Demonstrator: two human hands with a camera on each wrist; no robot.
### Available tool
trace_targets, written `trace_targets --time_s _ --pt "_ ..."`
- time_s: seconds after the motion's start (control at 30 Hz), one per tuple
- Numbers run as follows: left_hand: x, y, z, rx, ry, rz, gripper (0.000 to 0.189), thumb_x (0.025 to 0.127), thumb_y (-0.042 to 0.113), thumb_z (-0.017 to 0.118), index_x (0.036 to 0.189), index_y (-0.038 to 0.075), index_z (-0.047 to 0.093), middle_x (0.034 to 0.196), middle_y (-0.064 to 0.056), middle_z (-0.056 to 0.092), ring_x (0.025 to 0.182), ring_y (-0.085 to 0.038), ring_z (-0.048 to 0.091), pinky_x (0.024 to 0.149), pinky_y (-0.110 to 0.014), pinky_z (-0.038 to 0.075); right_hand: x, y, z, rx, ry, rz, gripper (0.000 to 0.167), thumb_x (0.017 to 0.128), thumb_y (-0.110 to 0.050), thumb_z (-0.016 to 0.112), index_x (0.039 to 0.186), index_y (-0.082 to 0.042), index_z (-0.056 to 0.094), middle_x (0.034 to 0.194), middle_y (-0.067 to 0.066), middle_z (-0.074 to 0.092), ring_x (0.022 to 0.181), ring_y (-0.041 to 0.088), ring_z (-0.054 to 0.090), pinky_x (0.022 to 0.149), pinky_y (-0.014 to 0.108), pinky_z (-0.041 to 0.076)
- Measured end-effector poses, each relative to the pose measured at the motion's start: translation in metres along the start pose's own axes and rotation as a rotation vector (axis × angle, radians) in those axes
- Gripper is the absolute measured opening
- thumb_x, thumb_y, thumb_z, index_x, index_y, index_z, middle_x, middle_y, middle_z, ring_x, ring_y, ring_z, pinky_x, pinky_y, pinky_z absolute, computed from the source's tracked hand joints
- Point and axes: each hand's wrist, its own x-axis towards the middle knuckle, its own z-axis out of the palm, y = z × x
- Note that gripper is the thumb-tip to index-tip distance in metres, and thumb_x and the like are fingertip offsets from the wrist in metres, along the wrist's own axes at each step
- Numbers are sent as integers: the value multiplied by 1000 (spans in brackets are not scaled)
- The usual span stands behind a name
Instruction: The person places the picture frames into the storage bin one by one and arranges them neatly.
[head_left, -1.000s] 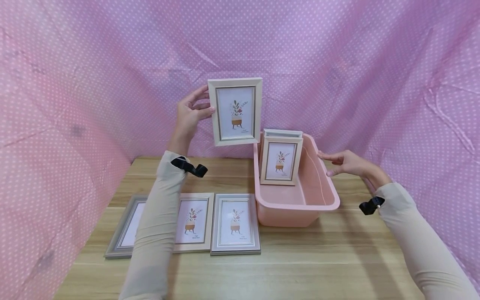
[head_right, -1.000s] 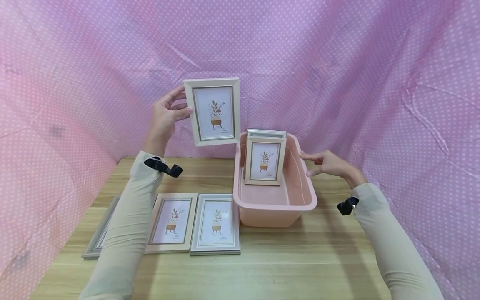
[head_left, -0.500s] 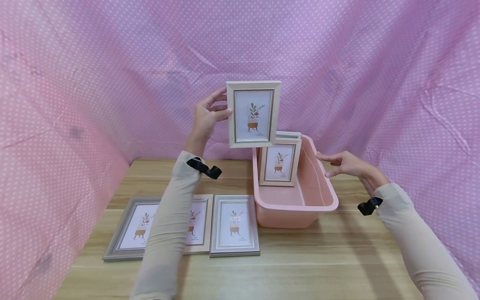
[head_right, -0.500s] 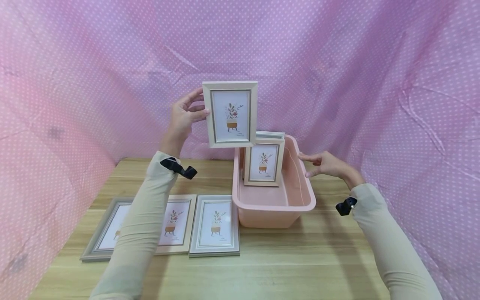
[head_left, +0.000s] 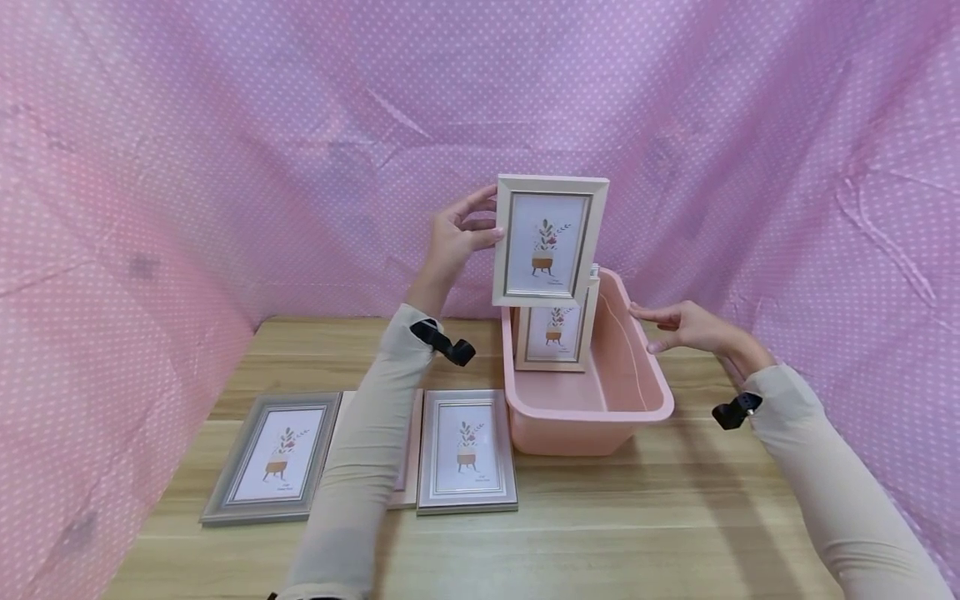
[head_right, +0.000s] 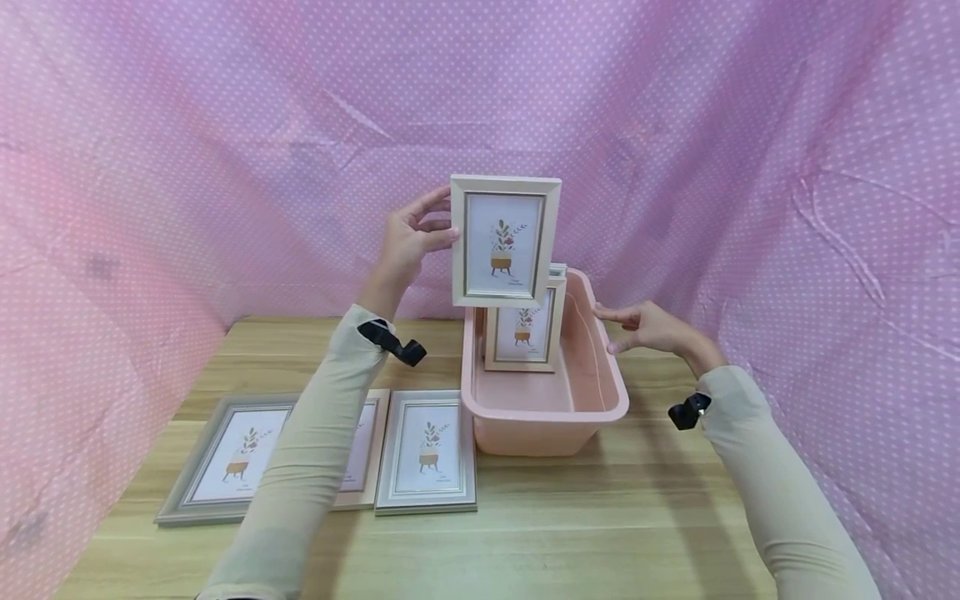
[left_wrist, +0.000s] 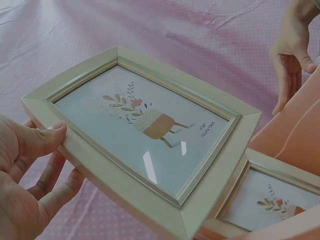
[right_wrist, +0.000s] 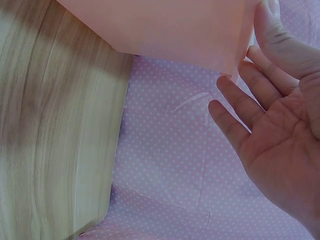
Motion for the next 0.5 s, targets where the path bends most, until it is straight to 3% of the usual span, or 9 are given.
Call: trace_targets --time_s 0.23,0.5 --pt "1 -15 14 16 -23 5 62 82 -14 75 137 14 65 124 -12 67 100 -23 69 86 -37 64 2 3 0 1 2 -9 71 80 -8 84 143 3 52 152 23 43 141 42 37 98 0 36" --pt "2 -32 22 45 -30 -23 61 83 -11 76 136 17 66 125 -10 68 102 -22 69 88 -35 63 2 5 -1 9 -5 9 72 80 -9 84 144 2 52 153 21 42 143 41 38 99 1 35"
